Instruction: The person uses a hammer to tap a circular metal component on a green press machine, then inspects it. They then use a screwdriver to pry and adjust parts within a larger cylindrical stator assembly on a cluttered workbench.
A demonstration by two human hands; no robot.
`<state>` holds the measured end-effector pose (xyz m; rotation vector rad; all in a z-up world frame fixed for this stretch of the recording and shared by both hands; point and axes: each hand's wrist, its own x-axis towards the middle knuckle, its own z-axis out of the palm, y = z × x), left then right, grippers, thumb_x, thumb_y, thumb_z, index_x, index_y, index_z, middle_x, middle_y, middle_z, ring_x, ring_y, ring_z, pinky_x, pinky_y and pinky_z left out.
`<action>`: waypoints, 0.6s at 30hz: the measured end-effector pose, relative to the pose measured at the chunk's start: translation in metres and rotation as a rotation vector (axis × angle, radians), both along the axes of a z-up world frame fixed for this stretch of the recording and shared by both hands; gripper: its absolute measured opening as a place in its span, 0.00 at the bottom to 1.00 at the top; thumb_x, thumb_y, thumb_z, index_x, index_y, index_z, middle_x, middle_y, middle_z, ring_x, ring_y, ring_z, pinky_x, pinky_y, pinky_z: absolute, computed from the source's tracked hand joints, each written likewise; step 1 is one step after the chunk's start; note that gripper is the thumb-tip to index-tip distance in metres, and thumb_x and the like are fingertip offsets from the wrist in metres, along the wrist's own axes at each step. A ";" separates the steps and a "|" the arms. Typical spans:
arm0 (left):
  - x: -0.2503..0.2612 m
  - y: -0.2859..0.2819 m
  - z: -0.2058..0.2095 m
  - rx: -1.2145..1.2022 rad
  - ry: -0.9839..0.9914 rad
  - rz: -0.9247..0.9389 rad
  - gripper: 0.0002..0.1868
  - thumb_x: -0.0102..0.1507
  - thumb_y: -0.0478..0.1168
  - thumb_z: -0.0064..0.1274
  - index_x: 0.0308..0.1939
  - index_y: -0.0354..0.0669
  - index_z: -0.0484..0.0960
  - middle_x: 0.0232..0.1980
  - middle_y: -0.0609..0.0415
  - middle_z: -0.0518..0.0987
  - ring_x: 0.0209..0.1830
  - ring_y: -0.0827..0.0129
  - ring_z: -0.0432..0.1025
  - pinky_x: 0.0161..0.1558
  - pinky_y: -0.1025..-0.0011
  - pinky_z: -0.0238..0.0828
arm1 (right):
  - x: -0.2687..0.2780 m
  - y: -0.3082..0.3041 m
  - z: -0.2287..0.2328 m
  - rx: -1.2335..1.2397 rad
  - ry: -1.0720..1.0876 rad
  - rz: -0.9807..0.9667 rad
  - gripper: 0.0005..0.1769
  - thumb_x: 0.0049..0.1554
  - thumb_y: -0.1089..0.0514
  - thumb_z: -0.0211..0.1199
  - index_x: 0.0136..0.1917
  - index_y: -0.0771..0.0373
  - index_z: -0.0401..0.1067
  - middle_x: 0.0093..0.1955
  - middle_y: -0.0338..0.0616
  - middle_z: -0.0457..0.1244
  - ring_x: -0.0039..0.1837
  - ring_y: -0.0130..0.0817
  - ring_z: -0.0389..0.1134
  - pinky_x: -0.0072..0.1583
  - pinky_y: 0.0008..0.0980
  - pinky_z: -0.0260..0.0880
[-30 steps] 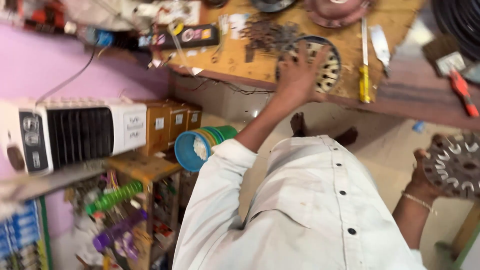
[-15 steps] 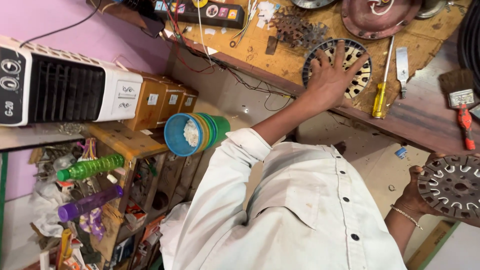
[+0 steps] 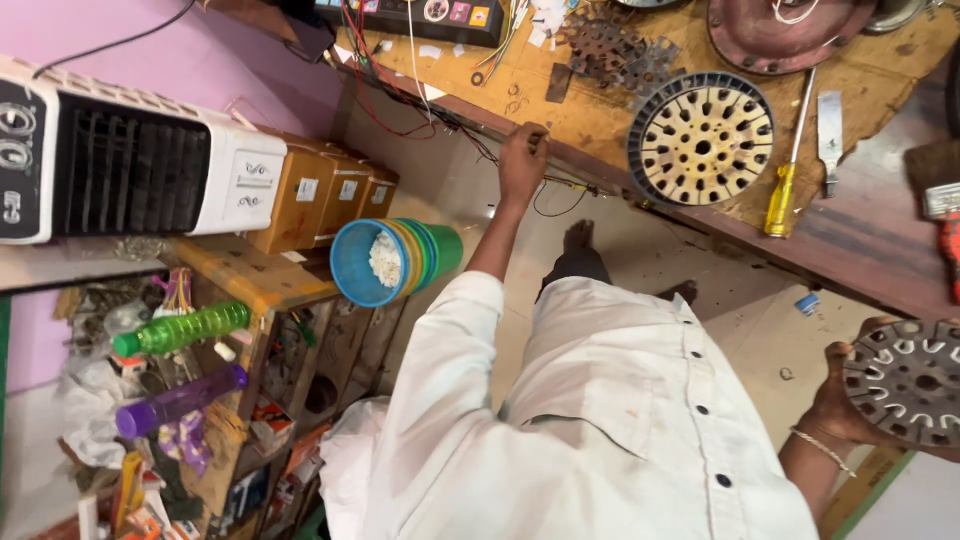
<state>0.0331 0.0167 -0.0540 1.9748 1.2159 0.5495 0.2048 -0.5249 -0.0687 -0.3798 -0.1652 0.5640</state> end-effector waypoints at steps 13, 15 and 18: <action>0.032 0.095 -0.047 0.438 -0.004 -0.512 0.18 0.59 0.35 0.61 0.53 0.51 0.82 0.59 0.55 0.76 0.57 0.54 0.68 0.58 0.57 0.68 | -0.072 0.062 0.034 -0.192 -0.003 -0.190 0.57 0.45 0.27 0.74 0.79 0.46 0.56 0.76 0.38 0.55 0.81 0.38 0.48 0.71 0.49 0.62; 0.033 0.112 -0.052 0.431 -0.019 -0.569 0.15 0.60 0.34 0.61 0.51 0.52 0.82 0.60 0.57 0.76 0.57 0.56 0.68 0.59 0.60 0.69 | -0.081 0.084 0.034 -0.183 0.033 -0.196 0.57 0.45 0.26 0.73 0.79 0.47 0.56 0.76 0.39 0.55 0.81 0.39 0.49 0.70 0.51 0.62; 0.044 0.147 -0.062 0.493 -0.022 -0.615 0.16 0.59 0.34 0.61 0.50 0.50 0.81 0.63 0.54 0.73 0.58 0.54 0.68 0.59 0.59 0.70 | -0.099 0.113 0.038 -0.181 0.075 -0.207 0.58 0.44 0.25 0.72 0.79 0.47 0.56 0.76 0.40 0.56 0.79 0.41 0.50 0.69 0.52 0.63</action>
